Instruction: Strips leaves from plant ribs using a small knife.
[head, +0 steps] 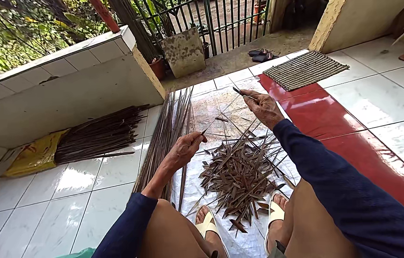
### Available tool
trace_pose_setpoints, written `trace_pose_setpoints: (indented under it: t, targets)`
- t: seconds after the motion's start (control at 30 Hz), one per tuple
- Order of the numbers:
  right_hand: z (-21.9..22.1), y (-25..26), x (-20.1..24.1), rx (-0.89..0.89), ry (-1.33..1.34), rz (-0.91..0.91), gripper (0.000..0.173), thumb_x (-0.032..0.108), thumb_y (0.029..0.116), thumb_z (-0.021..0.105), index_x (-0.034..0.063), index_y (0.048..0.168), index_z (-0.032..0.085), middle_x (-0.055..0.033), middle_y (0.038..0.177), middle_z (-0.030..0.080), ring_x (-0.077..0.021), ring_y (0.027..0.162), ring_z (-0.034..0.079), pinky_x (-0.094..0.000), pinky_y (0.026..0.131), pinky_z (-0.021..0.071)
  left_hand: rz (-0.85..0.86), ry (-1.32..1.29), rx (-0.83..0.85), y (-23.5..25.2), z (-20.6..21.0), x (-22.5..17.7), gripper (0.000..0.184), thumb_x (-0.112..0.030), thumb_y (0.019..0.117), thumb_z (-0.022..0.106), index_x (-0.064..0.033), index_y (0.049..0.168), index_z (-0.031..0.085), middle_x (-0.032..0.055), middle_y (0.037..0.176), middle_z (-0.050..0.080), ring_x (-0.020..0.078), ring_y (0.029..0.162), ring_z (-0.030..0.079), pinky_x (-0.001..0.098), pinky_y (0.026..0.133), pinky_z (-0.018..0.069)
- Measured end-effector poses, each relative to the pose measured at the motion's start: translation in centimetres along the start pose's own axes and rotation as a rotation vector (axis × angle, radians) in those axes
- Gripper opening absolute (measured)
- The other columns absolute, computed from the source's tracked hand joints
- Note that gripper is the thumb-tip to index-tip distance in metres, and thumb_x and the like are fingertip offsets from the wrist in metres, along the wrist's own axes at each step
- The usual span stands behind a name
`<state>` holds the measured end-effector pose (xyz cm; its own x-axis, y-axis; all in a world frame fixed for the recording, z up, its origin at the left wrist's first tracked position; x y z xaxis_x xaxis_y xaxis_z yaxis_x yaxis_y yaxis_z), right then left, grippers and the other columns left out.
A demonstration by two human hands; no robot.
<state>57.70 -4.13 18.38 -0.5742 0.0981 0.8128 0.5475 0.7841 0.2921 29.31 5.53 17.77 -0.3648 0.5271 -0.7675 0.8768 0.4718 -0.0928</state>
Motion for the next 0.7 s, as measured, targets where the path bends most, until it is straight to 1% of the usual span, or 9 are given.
trace_pose_setpoints:
  t: [0.07, 0.1, 0.23, 0.3, 0.37, 0.43, 0.5, 0.6, 0.7]
  targets:
    - [-0.8, 0.1, -0.3, -0.049, -0.098, 0.038, 0.038, 0.035, 0.1101, 0.044, 0.0286, 0.143, 0.063, -0.0066, 0.122, 0.073, -0.0268, 0.098, 0.071, -0.0567, 0.087, 0.0529, 0.004, -0.002, 0.024, -0.2, 0.1, 0.0, 0.032, -0.031, 0.1124, 0.041, -0.0158, 0.111, 0.070, 0.0010, 0.062, 0.046, 0.0116, 0.045, 0.041, 0.0262, 0.042, 0.0367]
    - [-1.4, 0.3, -0.8, -0.068, -0.112, 0.058, 0.039, 0.035, 0.1101, 0.044, 0.0273, 0.144, 0.062, -0.0103, 0.120, 0.073, -0.0305, 0.099, 0.071, -0.0594, 0.088, 0.0525, 0.008, -0.008, 0.037, -0.3, 0.2, -0.1, 0.032, -0.030, 0.1124, 0.041, -0.0149, 0.111, 0.070, 0.0009, 0.062, 0.045, 0.0113, 0.045, 0.041, 0.0257, 0.042, 0.0363]
    - [-1.1, 0.4, -4.3, 0.055, -0.027, 0.169, 0.044, 0.038, 0.1094, 0.047, 0.0150, 0.144, 0.060, -0.0173, 0.104, 0.071, -0.0309, 0.083, 0.066, -0.0566, 0.081, 0.0521, -0.026, -0.020, 0.010, -0.6, -0.3, 0.5, 0.032, -0.031, 0.1125, 0.041, -0.0150, 0.112, 0.069, 0.0010, 0.062, 0.045, 0.0116, 0.046, 0.041, 0.0260, 0.043, 0.0368]
    - [0.1, -0.4, -4.8, 0.119, 0.037, 0.251, 0.045, 0.042, 0.1083, 0.050, 0.0083, 0.135, 0.062, -0.0137, 0.091, 0.066, -0.0254, 0.073, 0.059, -0.0486, 0.070, 0.0498, -0.049, -0.026, -0.007, -0.7, -0.5, 0.9, 0.032, -0.032, 0.1126, 0.041, -0.0151, 0.113, 0.068, 0.0018, 0.062, 0.045, 0.0124, 0.045, 0.041, 0.0265, 0.042, 0.0372]
    - [0.9, -1.1, -4.1, 0.109, 0.108, 0.302, 0.046, 0.048, 0.1058, 0.053, 0.0085, 0.128, 0.064, -0.0086, 0.084, 0.062, -0.0195, 0.066, 0.053, -0.0417, 0.062, 0.0457, -0.049, -0.017, -0.023, -0.5, -0.6, 0.9, 0.032, -0.032, 0.1126, 0.041, -0.0155, 0.114, 0.068, 0.0021, 0.063, 0.046, 0.0130, 0.045, 0.043, 0.0270, 0.042, 0.0387]
    - [1.0, -1.2, -2.9, 0.049, 0.134, 0.287, 0.047, 0.051, 0.1035, 0.056, 0.0085, 0.122, 0.066, -0.0083, 0.084, 0.062, -0.0198, 0.067, 0.054, -0.0425, 0.062, 0.0465, -0.027, 0.007, -0.059, -0.2, -0.8, 0.8, 0.032, -0.032, 0.1126, 0.041, -0.0159, 0.115, 0.068, 0.0022, 0.064, 0.048, 0.0132, 0.047, 0.045, 0.0282, 0.044, 0.0409]
    - [0.9, -1.5, -1.6, -0.046, 0.174, 0.238, 0.038, 0.044, 0.1018, 0.062, 0.0078, 0.113, 0.068, -0.0070, 0.080, 0.059, -0.0183, 0.063, 0.051, -0.0413, 0.060, 0.0440, 0.011, 0.049, -0.108, 0.2, -1.0, 0.5, 0.032, -0.032, 0.1124, 0.041, -0.0165, 0.114, 0.069, 0.0017, 0.066, 0.050, 0.0127, 0.050, 0.047, 0.0294, 0.048, 0.0437]
    - [1.7, -2.1, 1.0, -0.096, 0.305, 0.151, 0.026, 0.034, 0.1014, 0.064, 0.0089, 0.110, 0.068, -0.0024, 0.074, 0.056, -0.0124, 0.056, 0.046, -0.0325, 0.053, 0.0399, 0.066, 0.100, -0.186, 0.9, -1.2, -0.1, 0.033, -0.033, 0.1120, 0.042, -0.0166, 0.114, 0.071, 0.0010, 0.068, 0.054, 0.0127, 0.054, 0.051, 0.0316, 0.053, 0.0469]
    - [4.0, -3.3, 3.9, -0.014, 0.366, 0.050, 0.028, 0.035, 0.1031, 0.062, 0.0132, 0.118, 0.069, -0.0015, 0.077, 0.061, -0.0116, 0.055, 0.050, -0.0304, 0.050, 0.0435, 0.097, 0.091, -0.221, 1.4, -1.0, -1.1, 0.032, -0.031, 0.1119, 0.043, -0.0148, 0.115, 0.070, 0.0021, 0.070, 0.055, 0.0127, 0.054, 0.050, 0.0313, 0.053, 0.0467]
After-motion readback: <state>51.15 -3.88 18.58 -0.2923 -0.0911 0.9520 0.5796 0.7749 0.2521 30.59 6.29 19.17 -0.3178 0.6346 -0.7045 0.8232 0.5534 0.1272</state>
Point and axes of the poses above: each hand's wrist, its own y-axis towards the middle knuckle, its own z-axis out of the palm, x = y × z, the point moved 9 cm from there along y, towards the middle knuckle
